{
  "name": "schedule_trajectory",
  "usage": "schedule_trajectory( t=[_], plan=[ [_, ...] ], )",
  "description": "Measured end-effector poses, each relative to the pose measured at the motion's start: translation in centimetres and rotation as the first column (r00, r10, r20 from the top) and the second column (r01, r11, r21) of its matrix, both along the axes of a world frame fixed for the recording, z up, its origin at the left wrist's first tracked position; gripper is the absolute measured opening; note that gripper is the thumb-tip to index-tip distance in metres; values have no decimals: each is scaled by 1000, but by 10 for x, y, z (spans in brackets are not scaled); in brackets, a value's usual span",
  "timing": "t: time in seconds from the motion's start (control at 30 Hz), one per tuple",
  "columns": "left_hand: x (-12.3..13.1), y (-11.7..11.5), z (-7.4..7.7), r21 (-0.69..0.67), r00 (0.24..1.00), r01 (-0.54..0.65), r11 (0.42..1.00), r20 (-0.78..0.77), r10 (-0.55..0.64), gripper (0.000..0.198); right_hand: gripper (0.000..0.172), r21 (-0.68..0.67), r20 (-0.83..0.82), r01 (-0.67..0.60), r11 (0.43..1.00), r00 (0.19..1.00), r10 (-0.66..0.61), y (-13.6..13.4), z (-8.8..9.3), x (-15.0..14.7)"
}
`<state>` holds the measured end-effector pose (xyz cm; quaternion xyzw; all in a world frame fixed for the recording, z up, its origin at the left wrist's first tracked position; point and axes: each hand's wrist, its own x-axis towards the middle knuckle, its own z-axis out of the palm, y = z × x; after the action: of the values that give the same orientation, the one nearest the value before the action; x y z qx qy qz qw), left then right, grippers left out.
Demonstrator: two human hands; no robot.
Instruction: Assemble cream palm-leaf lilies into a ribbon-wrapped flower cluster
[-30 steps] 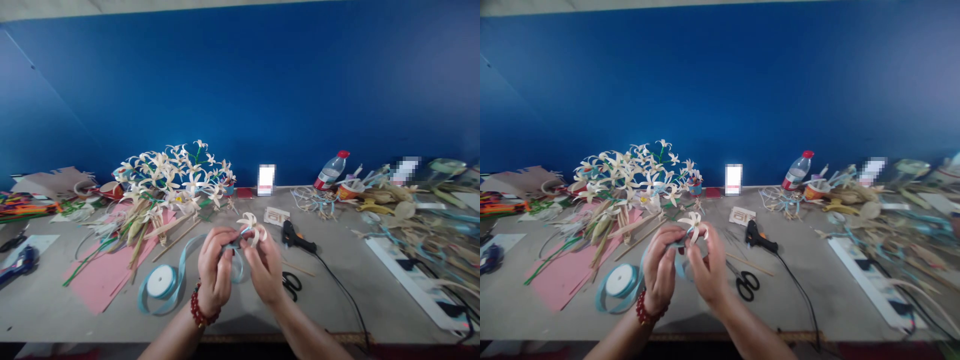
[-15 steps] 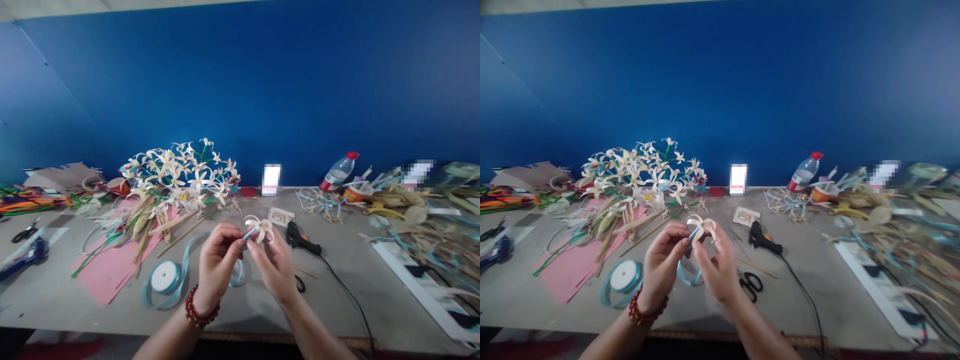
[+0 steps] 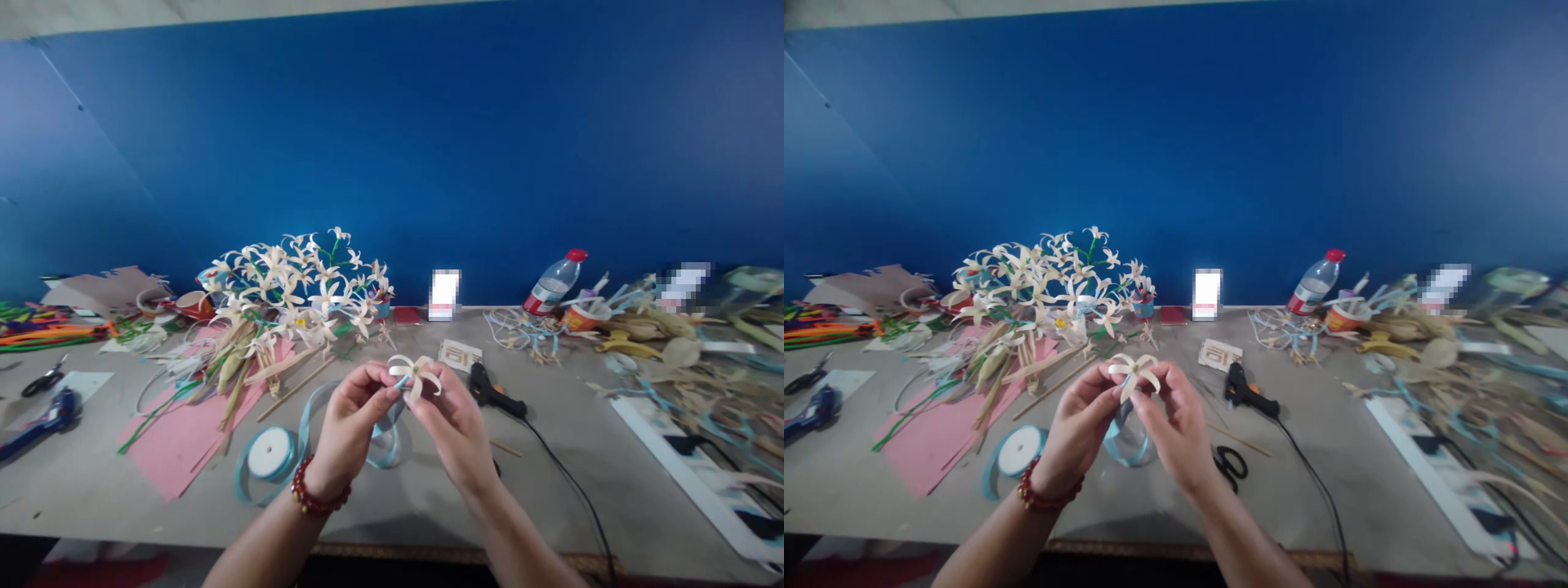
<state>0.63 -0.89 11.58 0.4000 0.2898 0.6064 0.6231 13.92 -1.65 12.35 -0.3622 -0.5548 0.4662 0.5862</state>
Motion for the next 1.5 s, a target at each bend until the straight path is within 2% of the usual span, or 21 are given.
schedule_trajectory(
  t=[0.1, 0.17, 0.43, 0.73, 1.0, 1.3, 1.5],
  plan=[
    [-3, 0, 3, -13, 999, 14, 1000, 32, -14, 13, 11, -37, 25, -65, 997, 998, 66, 1, -1, 0],
    [-6, 0, 3, -35, 997, 43, 998, 61, -40, 14, 10, -13, 63, -84, 996, 994, 85, 1, -1, 0],
    [-6, -8, 5, -177, 955, 244, 954, 214, -204, 18, 10, 96, 206, 31, 995, 977, -51, -8, 1, 0],
    [1, -14, -9, -182, 901, 297, 937, 379, -212, 17, 11, 94, 275, 37, 995, 959, -62, -14, -3, 1],
    [-2, -18, -22, -221, 900, 289, 932, 394, -185, 21, 10, 77, 351, 28, 997, 935, -54, -18, -7, -2],
    [-4, -19, -26, -214, 914, 196, 957, 394, -99, 23, 7, 163, 395, 59, 985, 911, -120, -19, -14, -7],
    [1, -20, -28, -217, 914, 101, 971, 406, -4, 19, 7, 181, 379, 146, 973, 902, -206, -19, -14, -13]
  ],
)
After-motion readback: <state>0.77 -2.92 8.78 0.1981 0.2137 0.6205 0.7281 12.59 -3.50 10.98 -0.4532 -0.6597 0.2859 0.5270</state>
